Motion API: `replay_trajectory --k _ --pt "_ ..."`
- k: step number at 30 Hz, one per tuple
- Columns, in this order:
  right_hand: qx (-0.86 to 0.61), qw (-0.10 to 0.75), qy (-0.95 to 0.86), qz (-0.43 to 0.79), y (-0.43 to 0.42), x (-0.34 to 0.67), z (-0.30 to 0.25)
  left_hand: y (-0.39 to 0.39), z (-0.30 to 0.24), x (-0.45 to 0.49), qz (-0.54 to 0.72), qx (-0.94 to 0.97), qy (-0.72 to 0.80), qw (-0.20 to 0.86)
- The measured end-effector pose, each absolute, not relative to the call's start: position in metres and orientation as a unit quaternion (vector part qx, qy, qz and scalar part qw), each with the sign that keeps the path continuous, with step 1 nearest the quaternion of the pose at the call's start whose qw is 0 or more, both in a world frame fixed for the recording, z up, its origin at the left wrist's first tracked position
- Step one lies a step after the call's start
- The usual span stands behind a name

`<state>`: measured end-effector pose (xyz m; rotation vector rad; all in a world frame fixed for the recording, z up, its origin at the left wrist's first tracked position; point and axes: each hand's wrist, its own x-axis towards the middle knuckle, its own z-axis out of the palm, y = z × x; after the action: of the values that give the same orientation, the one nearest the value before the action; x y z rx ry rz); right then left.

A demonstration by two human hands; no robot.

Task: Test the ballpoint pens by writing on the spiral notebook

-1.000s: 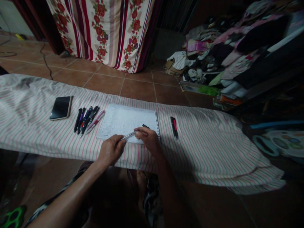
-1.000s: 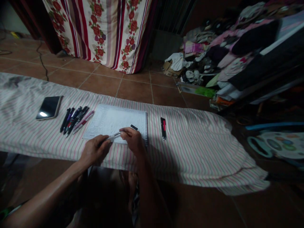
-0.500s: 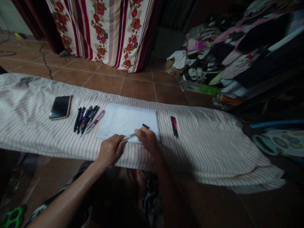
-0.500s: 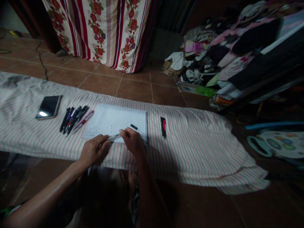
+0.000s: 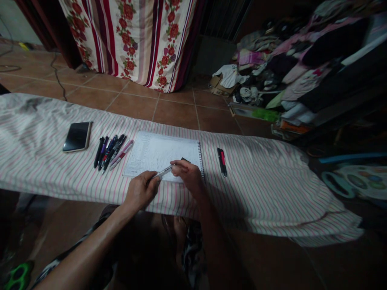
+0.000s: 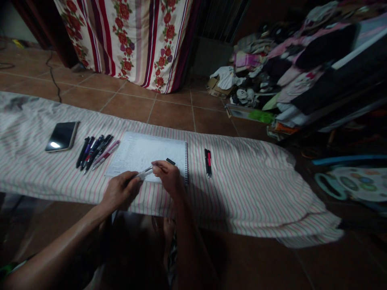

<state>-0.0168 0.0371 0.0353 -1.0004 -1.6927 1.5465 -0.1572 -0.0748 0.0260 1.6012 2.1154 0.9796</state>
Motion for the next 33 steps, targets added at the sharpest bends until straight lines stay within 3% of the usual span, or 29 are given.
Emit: replay_trajectory --k 13,20,28,33 --pt "-0.419 0.272 -0.708 0.499 0.0366 -0.0151 0.0418 -0.0775 0.0255 -0.1566 0.290 0.608 0.735 0.081" --pt "-0.391 0.294 -0.655 0.576 0.0341 -0.0179 0.0418 -0.0764 0.0236 -0.1575 0.315 0.591 0.738 0.087" --pt "-0.424 0.281 -0.699 0.502 0.0331 -0.0198 0.0407 -0.0779 0.0235 -0.1549 0.284 0.616 0.733 0.049" --pt "-0.412 0.290 -0.651 0.567 0.0338 -0.0200 0.0414 -0.0771 0.0247 -0.1550 0.289 0.603 0.740 0.062"
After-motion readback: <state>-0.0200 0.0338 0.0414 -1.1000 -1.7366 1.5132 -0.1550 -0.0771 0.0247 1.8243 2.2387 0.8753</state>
